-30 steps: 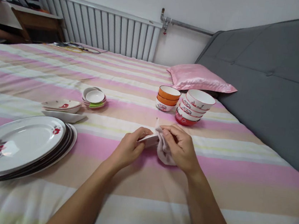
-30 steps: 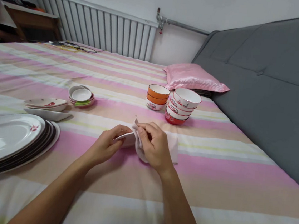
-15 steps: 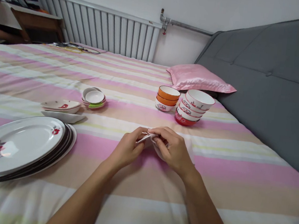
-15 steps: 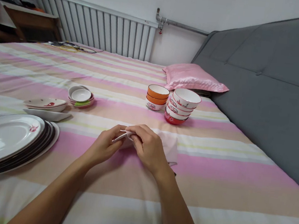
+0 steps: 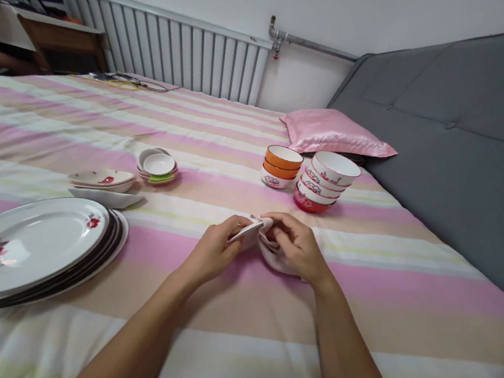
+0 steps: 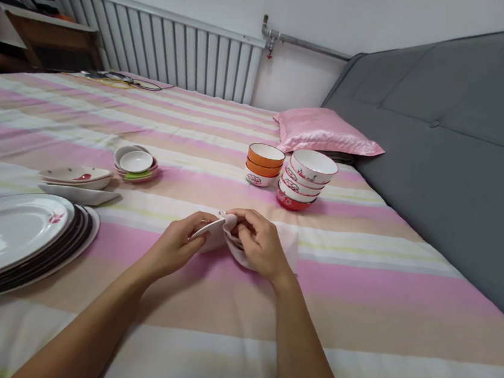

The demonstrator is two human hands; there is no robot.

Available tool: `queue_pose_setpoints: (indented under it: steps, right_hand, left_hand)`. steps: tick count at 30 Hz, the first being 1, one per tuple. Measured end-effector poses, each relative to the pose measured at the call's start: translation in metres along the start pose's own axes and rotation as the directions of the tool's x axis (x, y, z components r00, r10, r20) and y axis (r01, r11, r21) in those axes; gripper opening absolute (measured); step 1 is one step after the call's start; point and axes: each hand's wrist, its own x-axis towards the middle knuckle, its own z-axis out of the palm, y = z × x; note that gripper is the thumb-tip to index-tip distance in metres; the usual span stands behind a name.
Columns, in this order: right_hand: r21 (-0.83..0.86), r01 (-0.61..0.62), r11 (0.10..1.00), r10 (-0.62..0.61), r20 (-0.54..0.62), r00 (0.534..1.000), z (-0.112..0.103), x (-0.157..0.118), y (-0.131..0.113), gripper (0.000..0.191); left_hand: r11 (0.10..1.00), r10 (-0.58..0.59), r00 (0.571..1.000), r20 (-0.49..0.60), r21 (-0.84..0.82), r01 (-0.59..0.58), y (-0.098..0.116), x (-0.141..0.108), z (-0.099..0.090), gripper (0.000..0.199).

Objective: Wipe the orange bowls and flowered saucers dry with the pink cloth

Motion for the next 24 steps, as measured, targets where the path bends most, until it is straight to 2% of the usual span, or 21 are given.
queue_pose_setpoints:
  steps: [3,7,15,20,24]
  right_hand:
    - [0.037,-0.016,0.999,0.017,-0.007,1.0,-0.001,0.0,0.002,0.028]
    - [-0.07,0.045,0.997,-0.049,-0.045,0.998,-0.001,0.001,0.001,0.02]
    - [-0.26,0.236,0.936,-0.238,0.024,0.971,0.009,-0.002,-0.02,0.025]
    - [-0.378,0.267,0.886,-0.251,0.094,0.964,0.023,-0.006,-0.028,0.029]
    - [-0.366,0.29,0.884,-0.271,0.103,0.957,0.023,-0.005,-0.027,0.028]
  left_hand:
    - [1.0,-0.003,1.0,0.008,-0.001,0.003,0.0,0.001,0.0,0.039]
    - [1.0,0.001,1.0,0.017,-0.012,-0.001,0.001,0.001,0.0,0.04]
    - [1.0,-0.01,1.0,0.02,0.004,0.01,0.003,0.0,0.0,0.033]
    - [0.999,-0.038,0.999,-0.011,0.034,0.039,0.002,-0.002,0.002,0.03]
    - [0.998,-0.023,1.0,-0.005,0.05,0.023,0.002,-0.001,0.002,0.028]
